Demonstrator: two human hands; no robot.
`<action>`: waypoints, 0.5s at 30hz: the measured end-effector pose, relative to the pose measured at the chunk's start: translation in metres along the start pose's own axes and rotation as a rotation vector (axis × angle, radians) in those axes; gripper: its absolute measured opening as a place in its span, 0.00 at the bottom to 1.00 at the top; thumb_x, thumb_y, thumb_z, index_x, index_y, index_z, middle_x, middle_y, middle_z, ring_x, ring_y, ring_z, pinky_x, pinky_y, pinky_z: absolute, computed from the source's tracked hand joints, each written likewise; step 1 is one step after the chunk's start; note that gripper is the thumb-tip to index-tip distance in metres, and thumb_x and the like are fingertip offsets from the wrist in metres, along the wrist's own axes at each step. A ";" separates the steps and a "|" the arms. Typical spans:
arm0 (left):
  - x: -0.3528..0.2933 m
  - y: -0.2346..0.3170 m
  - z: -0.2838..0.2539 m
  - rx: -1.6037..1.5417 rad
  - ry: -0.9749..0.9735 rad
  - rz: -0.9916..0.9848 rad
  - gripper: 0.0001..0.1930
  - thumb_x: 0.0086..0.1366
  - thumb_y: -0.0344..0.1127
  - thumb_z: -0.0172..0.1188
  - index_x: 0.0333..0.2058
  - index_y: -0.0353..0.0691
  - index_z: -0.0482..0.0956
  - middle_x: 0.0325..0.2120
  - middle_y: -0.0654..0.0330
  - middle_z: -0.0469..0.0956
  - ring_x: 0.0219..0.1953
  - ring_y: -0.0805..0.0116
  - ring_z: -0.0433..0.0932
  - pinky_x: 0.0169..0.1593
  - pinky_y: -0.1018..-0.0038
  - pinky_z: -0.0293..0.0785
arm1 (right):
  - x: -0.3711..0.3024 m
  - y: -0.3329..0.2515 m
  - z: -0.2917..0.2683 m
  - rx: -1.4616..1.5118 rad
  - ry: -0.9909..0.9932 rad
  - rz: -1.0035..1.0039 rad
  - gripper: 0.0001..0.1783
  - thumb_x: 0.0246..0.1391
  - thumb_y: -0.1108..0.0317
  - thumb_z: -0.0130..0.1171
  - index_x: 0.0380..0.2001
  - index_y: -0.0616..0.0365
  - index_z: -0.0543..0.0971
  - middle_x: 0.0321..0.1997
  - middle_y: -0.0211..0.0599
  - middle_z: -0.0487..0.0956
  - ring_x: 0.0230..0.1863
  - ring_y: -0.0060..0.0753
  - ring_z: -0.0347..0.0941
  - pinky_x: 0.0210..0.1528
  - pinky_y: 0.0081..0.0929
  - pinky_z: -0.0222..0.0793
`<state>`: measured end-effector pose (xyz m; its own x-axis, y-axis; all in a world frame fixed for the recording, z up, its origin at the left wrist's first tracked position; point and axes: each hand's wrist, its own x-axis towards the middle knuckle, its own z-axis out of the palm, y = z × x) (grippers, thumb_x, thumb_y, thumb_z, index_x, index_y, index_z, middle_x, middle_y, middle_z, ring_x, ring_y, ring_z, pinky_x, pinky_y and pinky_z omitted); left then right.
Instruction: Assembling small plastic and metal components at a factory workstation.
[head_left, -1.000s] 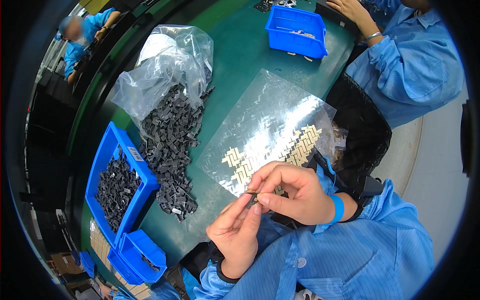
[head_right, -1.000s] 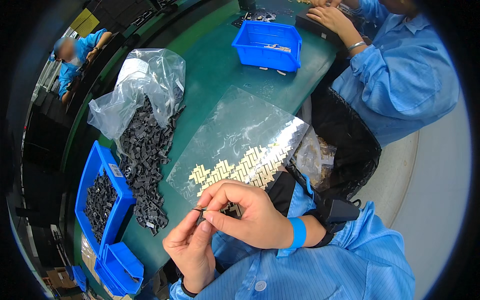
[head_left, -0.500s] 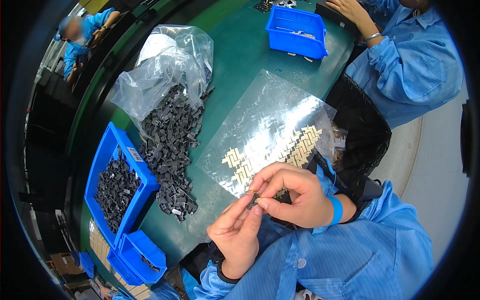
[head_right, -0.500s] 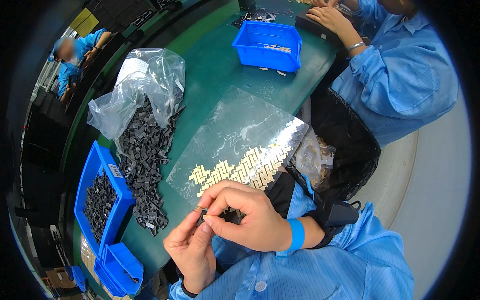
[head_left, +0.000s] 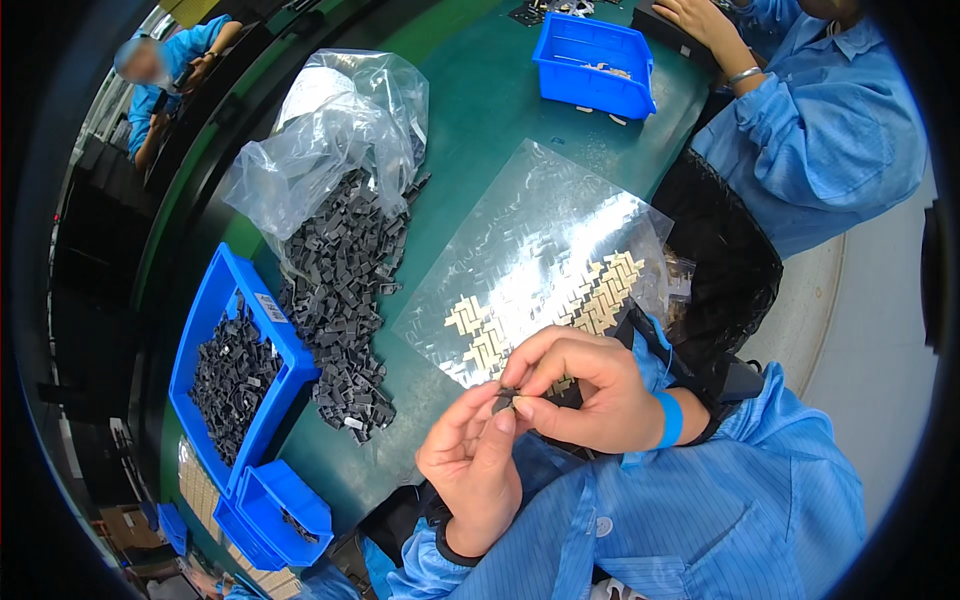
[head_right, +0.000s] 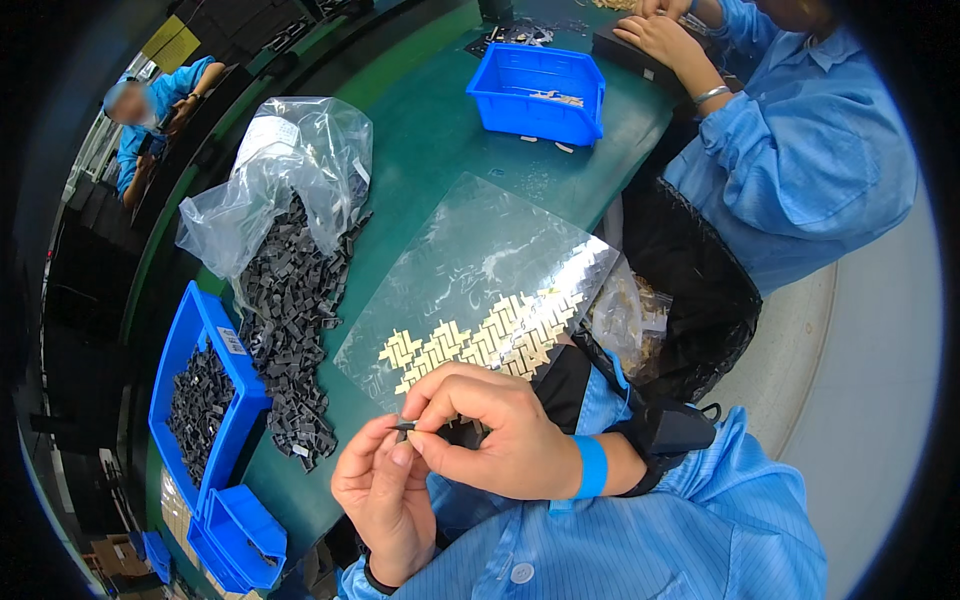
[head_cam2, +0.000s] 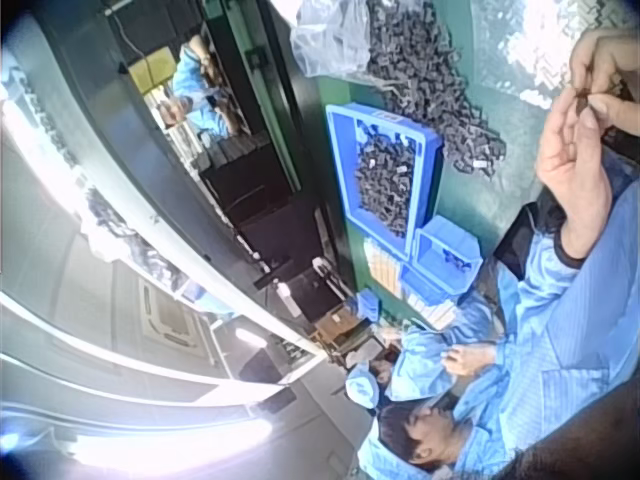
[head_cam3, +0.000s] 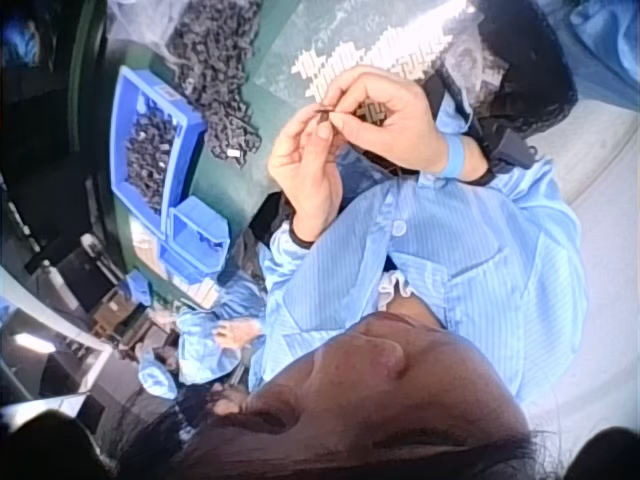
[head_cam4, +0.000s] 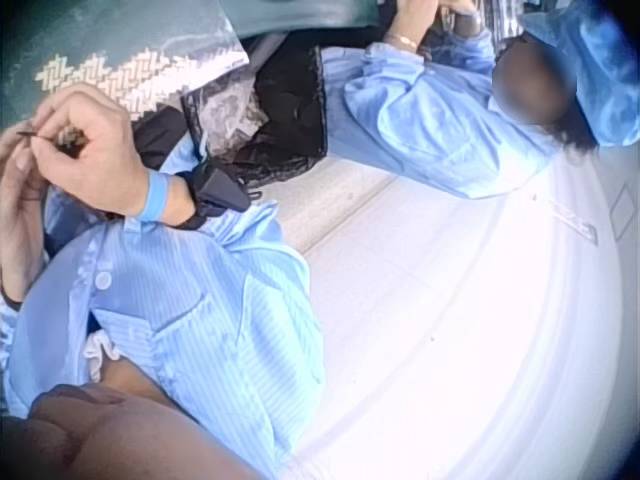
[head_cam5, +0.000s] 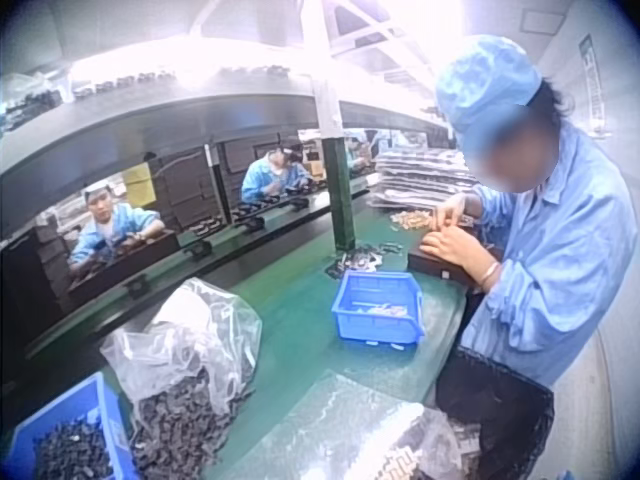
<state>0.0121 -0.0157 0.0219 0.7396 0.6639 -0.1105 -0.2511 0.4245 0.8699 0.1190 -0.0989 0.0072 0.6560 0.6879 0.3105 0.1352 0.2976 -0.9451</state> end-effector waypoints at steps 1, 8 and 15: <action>0.000 0.000 0.000 0.000 0.000 0.001 0.14 0.57 0.22 0.54 0.43 0.27 0.70 0.37 0.48 0.76 0.37 0.66 0.77 0.39 0.72 0.78 | 0.001 0.000 -0.001 -0.018 -0.003 -0.010 0.05 0.42 0.76 0.60 0.23 0.62 0.73 0.36 0.39 0.74 0.36 0.28 0.73 0.36 0.22 0.68; -0.001 0.001 -0.004 0.166 0.000 0.078 0.19 0.58 0.23 0.55 0.48 0.28 0.64 0.35 0.48 0.77 0.34 0.66 0.78 0.37 0.71 0.78 | 0.015 -0.001 -0.017 -0.091 -0.133 0.009 0.08 0.42 0.72 0.62 0.26 0.63 0.74 0.38 0.38 0.73 0.36 0.27 0.72 0.33 0.22 0.67; 0.002 0.002 -0.013 0.118 -0.216 -0.010 0.23 0.58 0.22 0.55 0.52 0.28 0.62 0.35 0.45 0.77 0.33 0.62 0.79 0.37 0.71 0.79 | 0.017 0.003 -0.025 0.487 -0.420 0.393 0.08 0.50 0.69 0.59 0.29 0.64 0.74 0.24 0.29 0.74 0.26 0.17 0.71 0.31 0.14 0.65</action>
<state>0.0053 -0.0058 0.0175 0.8615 0.5071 -0.0253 -0.1772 0.3470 0.9210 0.1497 -0.1028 0.0071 0.2365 0.9695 0.0646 -0.4579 0.1699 -0.8727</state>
